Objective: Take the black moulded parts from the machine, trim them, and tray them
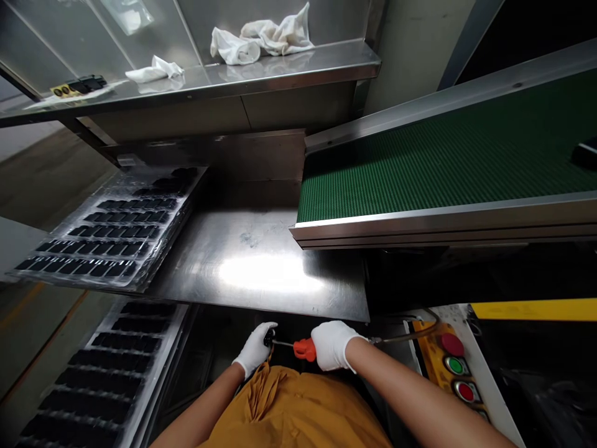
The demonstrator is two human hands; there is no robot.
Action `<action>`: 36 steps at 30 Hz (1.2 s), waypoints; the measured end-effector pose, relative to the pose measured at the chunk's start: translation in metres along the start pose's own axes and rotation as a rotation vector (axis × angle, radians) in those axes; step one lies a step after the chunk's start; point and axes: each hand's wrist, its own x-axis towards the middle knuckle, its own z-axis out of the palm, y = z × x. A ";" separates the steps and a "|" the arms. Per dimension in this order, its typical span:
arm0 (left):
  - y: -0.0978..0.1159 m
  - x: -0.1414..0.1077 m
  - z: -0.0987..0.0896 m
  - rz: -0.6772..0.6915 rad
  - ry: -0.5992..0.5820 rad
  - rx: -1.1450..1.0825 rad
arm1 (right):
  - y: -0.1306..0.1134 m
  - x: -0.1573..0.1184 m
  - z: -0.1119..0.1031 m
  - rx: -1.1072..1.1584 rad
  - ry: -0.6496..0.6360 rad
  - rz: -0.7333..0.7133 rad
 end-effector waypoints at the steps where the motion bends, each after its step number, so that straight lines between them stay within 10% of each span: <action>1: 0.000 0.000 0.001 -0.006 0.022 -0.028 | 0.000 0.001 0.000 -0.028 0.021 -0.001; 10: 0.018 0.005 0.006 -0.261 0.224 -0.579 | 0.000 0.003 0.004 -0.070 0.030 -0.029; 18: 0.041 -0.003 -0.003 -0.606 0.096 -1.221 | -0.001 0.005 0.008 -0.081 0.032 -0.053; 24: 0.056 0.000 -0.012 -0.684 0.036 -1.490 | 0.000 0.004 0.005 -0.074 0.070 -0.010; 36: 0.064 0.025 -0.006 -1.024 0.306 -1.737 | -0.015 0.002 0.012 -0.117 0.085 -0.070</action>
